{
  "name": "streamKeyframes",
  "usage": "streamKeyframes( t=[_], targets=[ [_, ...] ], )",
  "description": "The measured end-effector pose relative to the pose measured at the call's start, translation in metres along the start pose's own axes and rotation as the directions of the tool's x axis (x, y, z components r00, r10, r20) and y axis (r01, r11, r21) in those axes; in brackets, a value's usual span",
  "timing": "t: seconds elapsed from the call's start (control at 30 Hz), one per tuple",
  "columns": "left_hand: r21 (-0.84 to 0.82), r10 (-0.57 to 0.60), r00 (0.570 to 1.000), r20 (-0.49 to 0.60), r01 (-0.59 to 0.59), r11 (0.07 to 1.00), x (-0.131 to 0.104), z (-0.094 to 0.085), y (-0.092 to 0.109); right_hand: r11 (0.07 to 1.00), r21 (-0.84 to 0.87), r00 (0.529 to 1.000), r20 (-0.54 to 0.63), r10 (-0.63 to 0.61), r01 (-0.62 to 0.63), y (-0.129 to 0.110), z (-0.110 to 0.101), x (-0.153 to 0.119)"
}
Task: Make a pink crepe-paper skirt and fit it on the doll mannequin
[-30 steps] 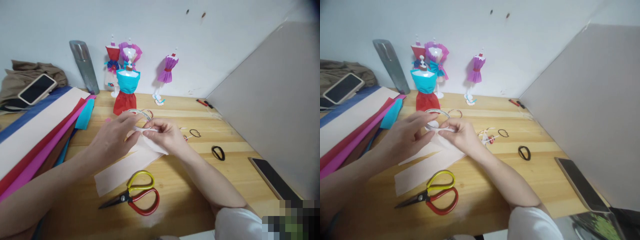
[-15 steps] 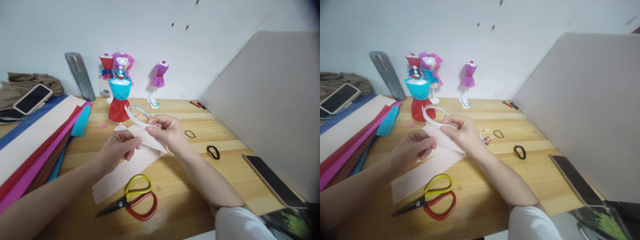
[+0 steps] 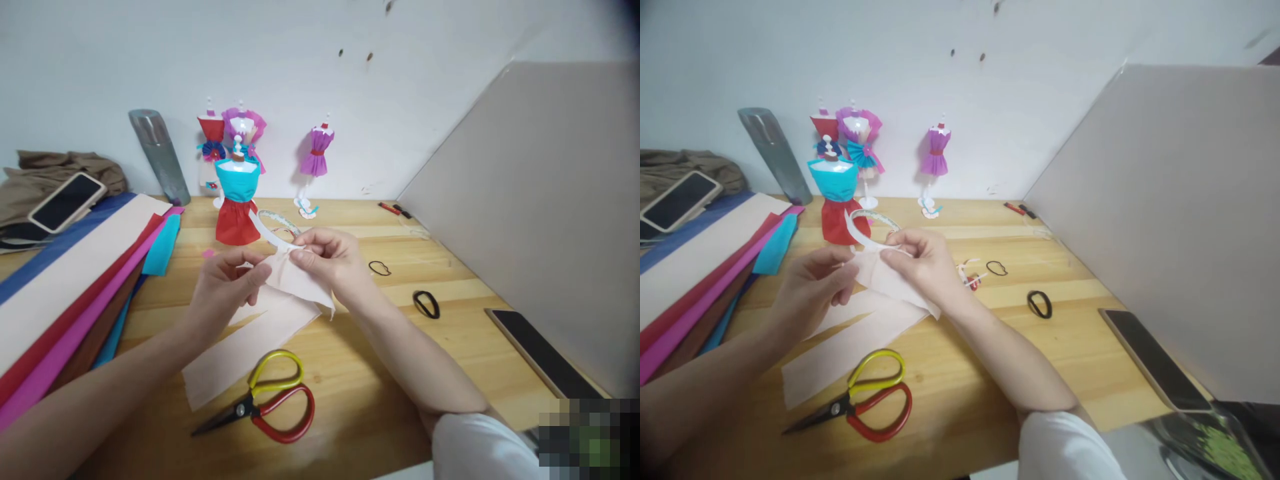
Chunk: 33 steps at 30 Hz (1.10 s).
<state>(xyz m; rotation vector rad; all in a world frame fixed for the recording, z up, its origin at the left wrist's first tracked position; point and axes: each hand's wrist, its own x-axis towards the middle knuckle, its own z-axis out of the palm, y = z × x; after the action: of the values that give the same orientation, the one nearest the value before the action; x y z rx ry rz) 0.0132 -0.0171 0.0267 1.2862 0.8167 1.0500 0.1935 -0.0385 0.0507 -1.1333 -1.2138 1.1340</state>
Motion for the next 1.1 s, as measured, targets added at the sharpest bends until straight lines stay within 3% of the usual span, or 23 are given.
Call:
streamKeyframes(
  t=[0.2, 0.4, 0.6, 0.8, 1.0, 1.1],
  targets=[
    [-0.056, -0.042, 0.992, 0.116, 0.048, 0.997, 0.004, -0.006, -0.004, 1.0, 0.002, 1.0, -0.011, 0.017, -0.017, 0.001, 0.0, 0.001],
    [0.248, 0.153, 0.985, -0.078, -0.13, 0.96, 0.002, -0.009, 0.008, 0.997, -0.077, 0.999, 0.02, -0.027, 0.028, 0.001, 0.001, 0.001],
    [0.504, 0.309, 0.948, -0.075, -0.232, 0.832, -0.007, 0.001, 0.022, 0.973, -0.198, 0.992, 0.069, -0.11, 0.122, 0.01, 0.005, -0.001],
    [0.756, 0.476, 0.876, -0.073, -0.263, 0.599, -0.005, 0.0, 0.017, 0.933, -0.299, 0.978, 0.116, -0.172, 0.199, 0.016, 0.008, -0.006],
    [0.691, 0.334, 0.94, -0.069, -0.197, 0.696, 0.0, -0.008, 0.023, 0.918, -0.348, 0.98, 0.117, -0.161, 0.192, 0.018, 0.009, -0.006],
    [0.703, 0.426, 0.903, -0.056, -0.268, 0.659, 0.0, -0.011, 0.025, 0.924, -0.343, 0.984, 0.116, -0.136, 0.168, 0.02, 0.008, -0.004]
  ],
)
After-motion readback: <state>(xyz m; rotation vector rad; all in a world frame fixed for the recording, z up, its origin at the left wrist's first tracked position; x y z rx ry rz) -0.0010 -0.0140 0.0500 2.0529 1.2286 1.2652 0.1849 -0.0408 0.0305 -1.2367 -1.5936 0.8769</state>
